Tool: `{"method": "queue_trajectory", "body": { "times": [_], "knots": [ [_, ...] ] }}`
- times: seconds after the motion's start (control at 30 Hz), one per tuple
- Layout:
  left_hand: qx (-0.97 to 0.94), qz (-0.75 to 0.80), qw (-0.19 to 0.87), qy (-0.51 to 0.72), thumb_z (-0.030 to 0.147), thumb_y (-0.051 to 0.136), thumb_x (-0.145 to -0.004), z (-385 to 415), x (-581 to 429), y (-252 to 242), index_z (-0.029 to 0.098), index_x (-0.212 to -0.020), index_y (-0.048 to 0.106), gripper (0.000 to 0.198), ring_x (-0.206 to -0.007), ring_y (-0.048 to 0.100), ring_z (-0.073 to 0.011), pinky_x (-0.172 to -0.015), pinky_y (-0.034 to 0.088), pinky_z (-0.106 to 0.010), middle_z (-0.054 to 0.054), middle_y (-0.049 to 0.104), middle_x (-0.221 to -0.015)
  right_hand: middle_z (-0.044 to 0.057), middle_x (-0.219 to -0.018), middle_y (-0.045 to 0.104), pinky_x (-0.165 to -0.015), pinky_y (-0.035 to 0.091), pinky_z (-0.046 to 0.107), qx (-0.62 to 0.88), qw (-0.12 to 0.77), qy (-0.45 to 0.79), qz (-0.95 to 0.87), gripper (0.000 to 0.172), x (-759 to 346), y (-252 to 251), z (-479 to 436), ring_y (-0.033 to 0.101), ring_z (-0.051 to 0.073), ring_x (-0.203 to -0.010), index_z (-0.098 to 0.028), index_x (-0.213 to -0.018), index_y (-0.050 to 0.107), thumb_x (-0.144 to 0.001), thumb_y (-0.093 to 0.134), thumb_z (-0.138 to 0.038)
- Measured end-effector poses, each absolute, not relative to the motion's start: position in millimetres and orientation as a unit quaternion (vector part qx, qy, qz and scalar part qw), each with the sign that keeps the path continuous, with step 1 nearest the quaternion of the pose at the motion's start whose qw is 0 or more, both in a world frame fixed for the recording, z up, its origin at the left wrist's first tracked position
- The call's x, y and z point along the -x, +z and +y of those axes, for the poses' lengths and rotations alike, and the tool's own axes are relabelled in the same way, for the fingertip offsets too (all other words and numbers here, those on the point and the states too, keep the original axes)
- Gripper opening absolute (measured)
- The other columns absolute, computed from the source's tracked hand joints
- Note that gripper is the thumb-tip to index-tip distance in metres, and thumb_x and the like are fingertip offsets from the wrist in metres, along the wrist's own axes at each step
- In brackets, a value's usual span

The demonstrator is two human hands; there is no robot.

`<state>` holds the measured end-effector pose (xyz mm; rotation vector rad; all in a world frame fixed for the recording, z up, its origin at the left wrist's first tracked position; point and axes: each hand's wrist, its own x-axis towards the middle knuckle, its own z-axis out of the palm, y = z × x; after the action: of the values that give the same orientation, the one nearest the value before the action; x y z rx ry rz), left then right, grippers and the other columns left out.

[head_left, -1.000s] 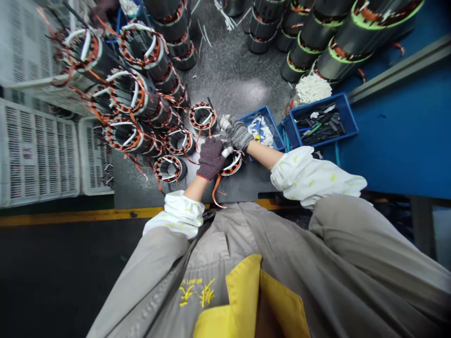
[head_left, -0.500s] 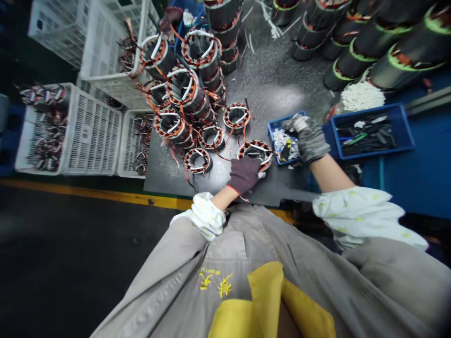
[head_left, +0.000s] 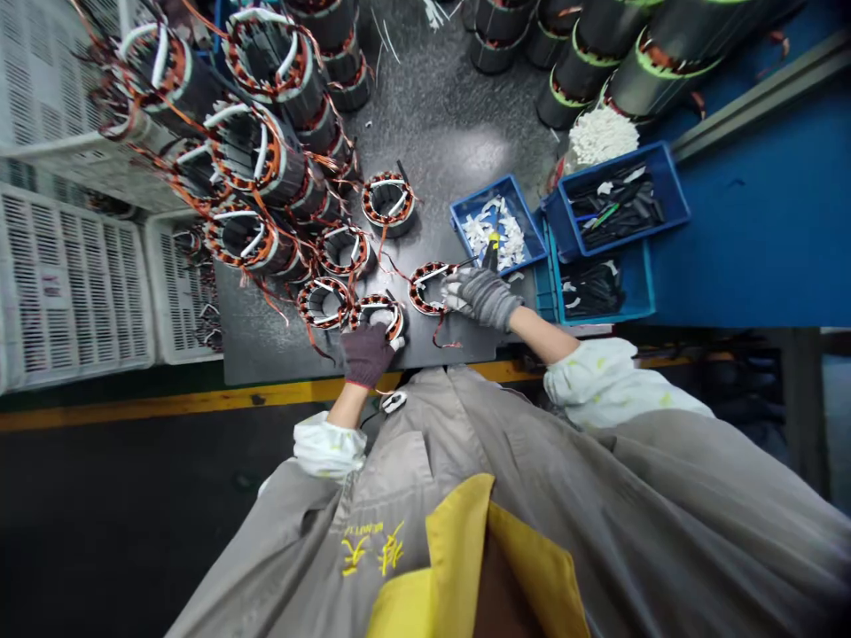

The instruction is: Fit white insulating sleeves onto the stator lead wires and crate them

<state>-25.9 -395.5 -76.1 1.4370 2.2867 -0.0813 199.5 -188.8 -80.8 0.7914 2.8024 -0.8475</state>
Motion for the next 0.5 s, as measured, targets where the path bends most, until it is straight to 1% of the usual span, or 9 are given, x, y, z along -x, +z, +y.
{"method": "queue_trajectory", "body": {
  "times": [0.07, 0.13, 0.2, 0.27, 0.33, 0.37, 0.43, 0.5],
  "knots": [
    [-0.538, 0.819, 0.183, -0.081, 0.051, 0.066, -0.104, -391, 22, -80, 0.018, -0.128, 0.078, 0.043, -0.133, 0.068, -0.0446, -0.115, 0.047, -0.061, -0.024, 0.079, -0.133, 0.025, -0.158, 0.068, -0.122, 0.046, 0.057, -0.209, 0.119, -0.211, 0.947, 0.048, -185, -77, -188, 0.062, 0.041, -0.143, -0.008, -0.141, 0.076, -0.113, 0.051, -0.038],
    [-0.537, 0.826, 0.154, -0.074, 0.046, 0.062, -0.106, -384, 19, -77, 0.017, -0.138, 0.076, 0.045, -0.139, 0.064, -0.0461, -0.117, 0.045, -0.064, -0.026, 0.077, -0.138, 0.024, -0.157, 0.069, -0.119, 0.046, 0.058, -0.194, 0.144, -0.174, 0.955, 0.048, -179, -76, -188, 0.06, 0.042, -0.142, -0.009, -0.141, 0.076, -0.114, 0.049, -0.038],
    [-0.53, 0.839, 0.122, -0.022, 0.04, 0.057, -0.108, -375, 12, -69, 0.018, -0.152, 0.07, 0.051, -0.141, 0.063, -0.0447, -0.116, 0.047, -0.061, -0.025, 0.075, -0.146, 0.024, -0.155, 0.07, -0.118, 0.046, 0.057, -0.191, 0.149, -0.165, 0.956, 0.044, -179, -78, -189, 0.06, 0.042, -0.141, -0.009, -0.138, 0.077, -0.114, 0.048, -0.032],
    [-0.543, 0.831, 0.107, 0.048, 0.036, 0.05, -0.111, -359, -1, -59, 0.02, -0.163, 0.062, 0.055, -0.139, 0.067, -0.0398, -0.115, 0.051, -0.053, -0.021, 0.073, -0.152, 0.025, -0.151, 0.072, -0.116, 0.047, 0.058, -0.196, 0.147, -0.169, 0.955, 0.042, -182, -80, -189, 0.061, 0.042, -0.139, -0.009, -0.135, 0.078, -0.112, 0.046, -0.025],
    [-0.575, 0.801, 0.149, 0.074, 0.039, 0.049, -0.113, -336, -17, -55, 0.023, -0.169, 0.055, 0.058, -0.132, 0.073, -0.0351, -0.109, 0.055, -0.045, -0.017, 0.076, -0.149, 0.027, -0.149, 0.073, -0.115, 0.048, 0.058, -0.202, 0.147, -0.171, 0.953, 0.042, -185, -81, -190, 0.062, 0.043, -0.138, -0.008, -0.132, 0.079, -0.111, 0.045, -0.023],
    [-0.584, 0.788, 0.186, 0.057, 0.042, 0.053, -0.113, -324, -25, -56, 0.024, -0.169, 0.053, 0.06, -0.128, 0.076, -0.0349, -0.105, 0.057, -0.043, -0.016, 0.078, -0.144, 0.028, -0.149, 0.072, -0.116, 0.047, 0.058, -0.2, 0.148, -0.172, 0.953, 0.043, -185, -80, -191, 0.062, 0.043, -0.138, -0.007, -0.132, 0.079, -0.111, 0.046, -0.023],
    [-0.577, 0.778, 0.249, 0.004, 0.048, 0.06, -0.11, -301, -34, -63, 0.024, -0.167, 0.055, 0.061, -0.121, 0.08, -0.0363, -0.099, 0.06, -0.042, -0.015, 0.083, -0.133, 0.028, -0.15, 0.071, -0.119, 0.046, 0.058, -0.194, 0.146, -0.175, 0.954, 0.044, -184, -77, -191, 0.062, 0.043, -0.139, -0.006, -0.134, 0.078, -0.112, 0.046, -0.027],
    [-0.554, 0.786, 0.274, -0.01, 0.05, 0.063, -0.108, -287, -36, -75, 0.023, -0.159, 0.06, 0.058, -0.118, 0.081, -0.037, -0.097, 0.061, -0.043, -0.016, 0.084, -0.127, 0.028, -0.149, 0.071, -0.121, 0.045, 0.059, -0.195, 0.143, -0.185, 0.952, 0.046, -180, -73, -191, 0.062, 0.044, -0.139, -0.006, -0.135, 0.077, -0.113, 0.048, -0.035]
  ]
}}
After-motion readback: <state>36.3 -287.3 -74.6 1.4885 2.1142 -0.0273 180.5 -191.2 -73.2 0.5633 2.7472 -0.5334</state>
